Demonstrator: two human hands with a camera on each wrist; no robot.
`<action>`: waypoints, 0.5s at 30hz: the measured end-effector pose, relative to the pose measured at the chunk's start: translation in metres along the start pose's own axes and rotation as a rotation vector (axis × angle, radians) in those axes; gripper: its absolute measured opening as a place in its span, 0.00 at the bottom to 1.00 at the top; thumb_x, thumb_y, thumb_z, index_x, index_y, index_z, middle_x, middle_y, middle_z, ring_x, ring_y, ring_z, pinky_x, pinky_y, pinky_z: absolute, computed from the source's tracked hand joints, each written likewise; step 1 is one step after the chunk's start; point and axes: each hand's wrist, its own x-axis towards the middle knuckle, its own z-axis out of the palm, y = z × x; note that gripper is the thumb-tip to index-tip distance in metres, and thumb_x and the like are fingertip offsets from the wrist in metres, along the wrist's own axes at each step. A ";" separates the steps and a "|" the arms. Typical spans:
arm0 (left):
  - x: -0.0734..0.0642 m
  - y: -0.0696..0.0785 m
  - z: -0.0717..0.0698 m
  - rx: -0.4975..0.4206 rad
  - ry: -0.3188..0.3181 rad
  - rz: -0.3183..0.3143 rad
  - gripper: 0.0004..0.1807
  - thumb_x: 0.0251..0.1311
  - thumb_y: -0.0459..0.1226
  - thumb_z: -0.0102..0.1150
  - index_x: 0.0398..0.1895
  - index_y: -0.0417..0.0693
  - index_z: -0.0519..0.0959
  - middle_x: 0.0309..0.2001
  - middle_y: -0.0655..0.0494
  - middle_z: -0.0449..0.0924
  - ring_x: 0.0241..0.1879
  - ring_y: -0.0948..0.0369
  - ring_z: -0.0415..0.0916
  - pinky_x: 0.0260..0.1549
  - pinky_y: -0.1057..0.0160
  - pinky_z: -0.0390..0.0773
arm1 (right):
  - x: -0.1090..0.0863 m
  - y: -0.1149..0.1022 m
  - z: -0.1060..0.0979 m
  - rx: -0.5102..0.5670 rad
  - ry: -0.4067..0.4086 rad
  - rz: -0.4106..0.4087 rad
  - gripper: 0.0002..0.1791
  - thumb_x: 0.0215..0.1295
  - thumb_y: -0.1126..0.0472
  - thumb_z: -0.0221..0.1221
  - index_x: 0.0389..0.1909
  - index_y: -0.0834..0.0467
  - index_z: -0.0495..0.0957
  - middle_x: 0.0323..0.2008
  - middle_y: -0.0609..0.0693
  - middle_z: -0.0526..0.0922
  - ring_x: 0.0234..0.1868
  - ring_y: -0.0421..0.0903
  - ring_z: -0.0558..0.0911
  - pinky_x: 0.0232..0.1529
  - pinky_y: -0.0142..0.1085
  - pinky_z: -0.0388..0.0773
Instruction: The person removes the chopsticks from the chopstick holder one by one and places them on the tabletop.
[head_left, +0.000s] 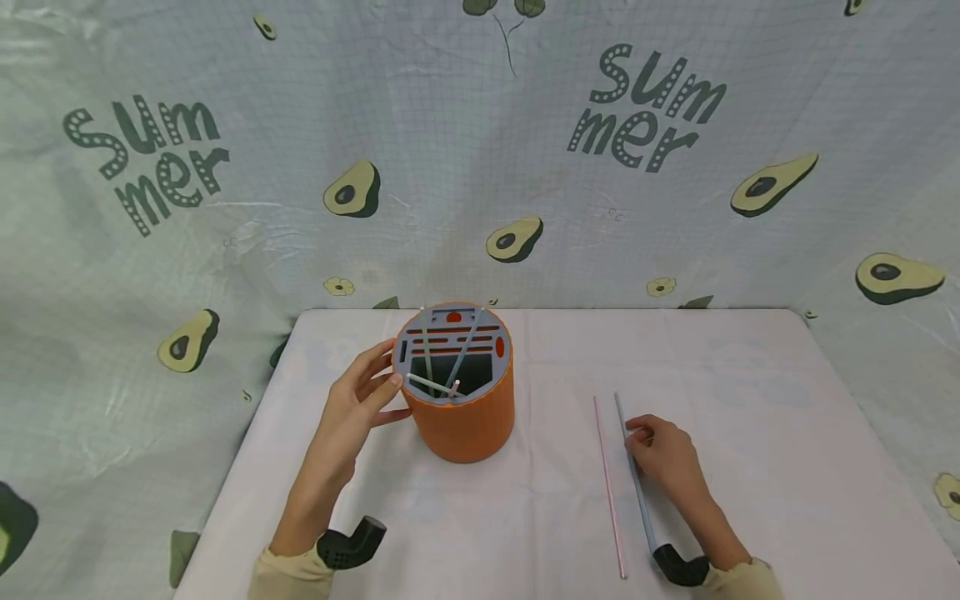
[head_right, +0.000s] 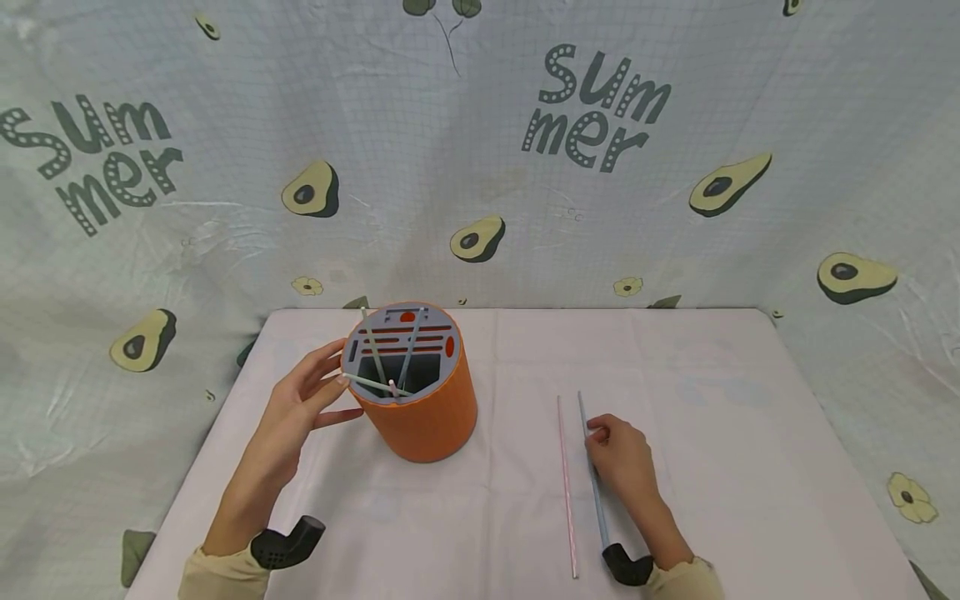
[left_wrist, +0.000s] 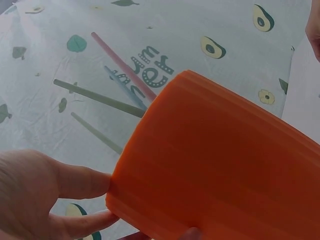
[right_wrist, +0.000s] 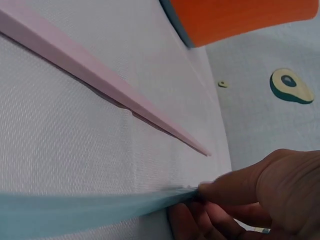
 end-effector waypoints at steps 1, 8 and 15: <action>0.000 0.000 0.000 0.001 -0.001 -0.001 0.30 0.78 0.38 0.54 0.80 0.53 0.62 0.76 0.47 0.66 0.71 0.47 0.71 0.49 0.55 0.89 | 0.000 -0.001 0.000 -0.014 0.005 0.000 0.15 0.67 0.67 0.60 0.52 0.68 0.82 0.34 0.56 0.85 0.23 0.41 0.78 0.24 0.33 0.74; 0.000 0.000 0.000 0.012 -0.001 0.007 0.30 0.78 0.39 0.54 0.80 0.53 0.62 0.76 0.47 0.66 0.70 0.48 0.72 0.49 0.56 0.89 | 0.000 -0.002 0.002 -0.033 0.014 0.009 0.14 0.67 0.67 0.59 0.50 0.67 0.82 0.33 0.56 0.84 0.21 0.41 0.77 0.23 0.34 0.73; 0.000 0.000 0.000 0.011 -0.004 0.006 0.30 0.78 0.39 0.54 0.80 0.53 0.62 0.76 0.47 0.66 0.70 0.48 0.72 0.49 0.56 0.89 | -0.001 -0.001 0.002 -0.017 0.025 0.030 0.13 0.67 0.66 0.59 0.50 0.65 0.82 0.36 0.57 0.85 0.24 0.42 0.78 0.24 0.33 0.75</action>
